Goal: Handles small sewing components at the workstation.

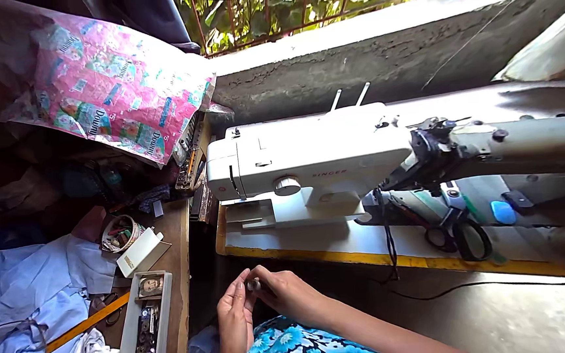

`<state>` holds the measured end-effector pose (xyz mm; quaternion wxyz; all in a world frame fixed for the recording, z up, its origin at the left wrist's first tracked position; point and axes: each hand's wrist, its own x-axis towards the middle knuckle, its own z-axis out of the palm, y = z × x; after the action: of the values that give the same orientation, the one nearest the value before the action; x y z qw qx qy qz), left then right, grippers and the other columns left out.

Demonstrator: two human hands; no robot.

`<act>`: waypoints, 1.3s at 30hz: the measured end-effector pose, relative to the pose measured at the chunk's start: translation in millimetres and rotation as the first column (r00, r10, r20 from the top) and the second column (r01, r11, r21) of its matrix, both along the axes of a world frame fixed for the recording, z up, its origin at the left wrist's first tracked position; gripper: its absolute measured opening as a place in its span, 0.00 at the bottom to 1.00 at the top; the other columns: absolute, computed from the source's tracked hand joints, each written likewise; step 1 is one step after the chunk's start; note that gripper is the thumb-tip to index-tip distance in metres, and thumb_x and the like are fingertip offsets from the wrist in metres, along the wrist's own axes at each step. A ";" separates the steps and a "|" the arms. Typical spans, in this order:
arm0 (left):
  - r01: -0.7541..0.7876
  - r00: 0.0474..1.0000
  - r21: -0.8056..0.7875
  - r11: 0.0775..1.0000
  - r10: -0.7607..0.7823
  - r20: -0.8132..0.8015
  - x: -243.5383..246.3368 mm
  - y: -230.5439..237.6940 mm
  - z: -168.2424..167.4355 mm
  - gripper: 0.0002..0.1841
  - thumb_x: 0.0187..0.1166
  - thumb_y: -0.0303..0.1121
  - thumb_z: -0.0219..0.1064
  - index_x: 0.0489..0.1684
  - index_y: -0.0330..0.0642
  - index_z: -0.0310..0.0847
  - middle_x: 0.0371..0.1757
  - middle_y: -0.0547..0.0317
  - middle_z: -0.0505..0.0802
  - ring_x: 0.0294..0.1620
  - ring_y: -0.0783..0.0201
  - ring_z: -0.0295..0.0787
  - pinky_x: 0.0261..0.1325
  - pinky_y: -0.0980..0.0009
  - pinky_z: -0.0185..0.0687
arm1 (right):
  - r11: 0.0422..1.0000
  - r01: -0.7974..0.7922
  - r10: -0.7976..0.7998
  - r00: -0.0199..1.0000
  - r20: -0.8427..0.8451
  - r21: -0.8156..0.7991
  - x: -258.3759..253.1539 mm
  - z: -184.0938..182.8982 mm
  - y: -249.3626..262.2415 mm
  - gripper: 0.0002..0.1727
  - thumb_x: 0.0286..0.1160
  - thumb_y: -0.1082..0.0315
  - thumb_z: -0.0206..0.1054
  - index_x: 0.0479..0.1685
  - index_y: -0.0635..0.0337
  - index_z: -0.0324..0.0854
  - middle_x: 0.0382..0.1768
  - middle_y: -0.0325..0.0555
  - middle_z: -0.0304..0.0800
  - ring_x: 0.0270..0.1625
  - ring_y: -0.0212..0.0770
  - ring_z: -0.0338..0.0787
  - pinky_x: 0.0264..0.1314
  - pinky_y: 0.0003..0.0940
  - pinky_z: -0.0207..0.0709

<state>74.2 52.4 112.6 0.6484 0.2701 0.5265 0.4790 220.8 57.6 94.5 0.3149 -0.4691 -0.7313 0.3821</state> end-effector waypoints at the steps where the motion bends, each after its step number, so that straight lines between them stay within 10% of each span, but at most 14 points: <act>1: 0.009 1.000 0.005 1.000 -0.009 -0.018 1.5 -1.0 0.6 0.17 0.91 0.20 0.44 0.64 0.19 0.77 0.55 0.48 0.93 0.50 0.68 0.93 0.58 0.74 0.88 | 1.000 0.002 -0.002 1.000 0.025 -0.011 -0.8 1.8 0.1 0.13 0.83 0.68 0.61 0.58 0.67 0.79 0.32 0.58 0.89 0.36 0.57 0.92 0.43 0.54 0.84; 8: -0.032 0.999 -0.020 0.999 0.032 -0.010 -1.4 -3.7 -0.4 0.13 0.82 0.13 0.56 0.60 0.19 0.80 0.49 0.49 0.95 0.46 0.67 0.95 0.55 0.72 0.91 | 0.997 -0.029 0.035 0.996 0.078 -0.069 -6.2 6.0 0.1 0.14 0.84 0.67 0.59 0.60 0.67 0.78 0.33 0.60 0.89 0.39 0.60 0.93 0.45 0.57 0.83; 19: -0.072 0.953 -0.116 0.991 0.103 0.286 -20.7 -8.8 -10.6 0.17 0.89 0.19 0.45 0.60 0.22 0.80 0.49 0.46 0.96 0.49 0.59 0.96 0.59 0.66 0.91 | 0.996 0.084 -0.079 0.990 -0.121 0.038 -6.6 -11.9 -8.9 0.20 0.82 0.65 0.64 0.67 0.67 0.78 0.32 0.52 0.86 0.30 0.43 0.84 0.40 0.36 0.82; 39: -0.220 0.943 -0.170 0.960 0.254 0.213 -19.6 -10.9 -4.4 0.14 0.87 0.16 0.50 0.53 0.22 0.83 0.43 0.45 0.96 0.43 0.57 0.97 0.55 0.66 0.93 | 0.978 0.155 -0.172 0.978 -0.121 -0.143 1.4 -15.9 -3.6 0.18 0.83 0.65 0.60 0.64 0.66 0.82 0.45 0.54 0.82 0.33 0.32 0.82 0.37 0.22 0.79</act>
<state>54.6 41.6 108.3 0.6609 0.0991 0.5088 0.5427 222.1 53.9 78.6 0.3614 -0.5212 -0.6406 0.4328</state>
